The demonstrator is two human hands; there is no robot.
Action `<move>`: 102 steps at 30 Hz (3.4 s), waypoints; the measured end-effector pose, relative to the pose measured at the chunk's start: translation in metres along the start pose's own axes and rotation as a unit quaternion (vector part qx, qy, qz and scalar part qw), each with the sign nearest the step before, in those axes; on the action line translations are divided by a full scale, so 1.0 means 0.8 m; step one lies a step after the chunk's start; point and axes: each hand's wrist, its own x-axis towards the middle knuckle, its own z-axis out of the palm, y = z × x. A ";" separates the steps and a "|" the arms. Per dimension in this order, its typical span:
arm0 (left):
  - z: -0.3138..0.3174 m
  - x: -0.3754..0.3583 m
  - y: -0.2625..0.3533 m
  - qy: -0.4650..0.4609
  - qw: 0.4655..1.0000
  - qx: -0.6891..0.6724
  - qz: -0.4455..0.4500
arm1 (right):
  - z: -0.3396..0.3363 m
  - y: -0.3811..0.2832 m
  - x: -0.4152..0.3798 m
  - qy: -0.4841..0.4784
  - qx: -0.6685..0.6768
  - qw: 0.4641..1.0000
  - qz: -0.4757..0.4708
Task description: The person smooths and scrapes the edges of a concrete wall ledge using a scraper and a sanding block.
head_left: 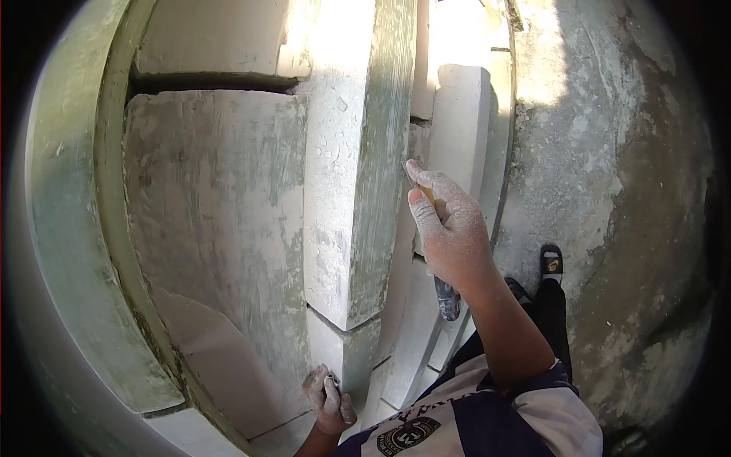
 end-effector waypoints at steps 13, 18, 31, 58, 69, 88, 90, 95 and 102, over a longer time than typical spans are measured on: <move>-0.001 -0.006 0.003 -0.005 1.000 0.002 -0.015 | -0.004 -0.013 0.018 0.007 -0.008 1.000 0.025; 0.001 0.000 0.001 0.000 1.000 0.006 -0.004 | -0.005 -0.005 0.006 -0.004 -0.007 1.000 0.031; -0.001 -0.005 0.002 -0.004 1.000 0.008 -0.010 | -0.005 -0.019 0.016 -0.004 0.021 0.997 0.072; -0.001 -0.004 0.003 -0.004 1.000 0.004 -0.012 | -0.006 -0.009 0.019 0.000 0.011 0.999 0.051; 0.001 -0.001 0.003 -0.001 1.000 0.016 -0.015 | -0.008 -0.013 0.035 0.006 0.028 0.998 0.051; 0.001 -0.002 0.003 0.004 1.000 0.020 -0.018 | -0.004 -0.002 0.047 0.032 0.017 0.999 -0.022; 0.001 -0.003 0.002 0.002 1.000 0.020 -0.015 | -0.024 -0.050 0.071 -0.010 0.046 0.994 0.099; 0.001 -0.002 0.001 0.004 1.000 0.010 -0.007 | -0.004 -0.007 0.048 0.036 0.008 0.999 -0.032; 0.001 -0.004 0.001 -0.001 1.000 0.017 -0.008 | -0.016 -0.034 0.058 0.003 0.040 0.998 0.055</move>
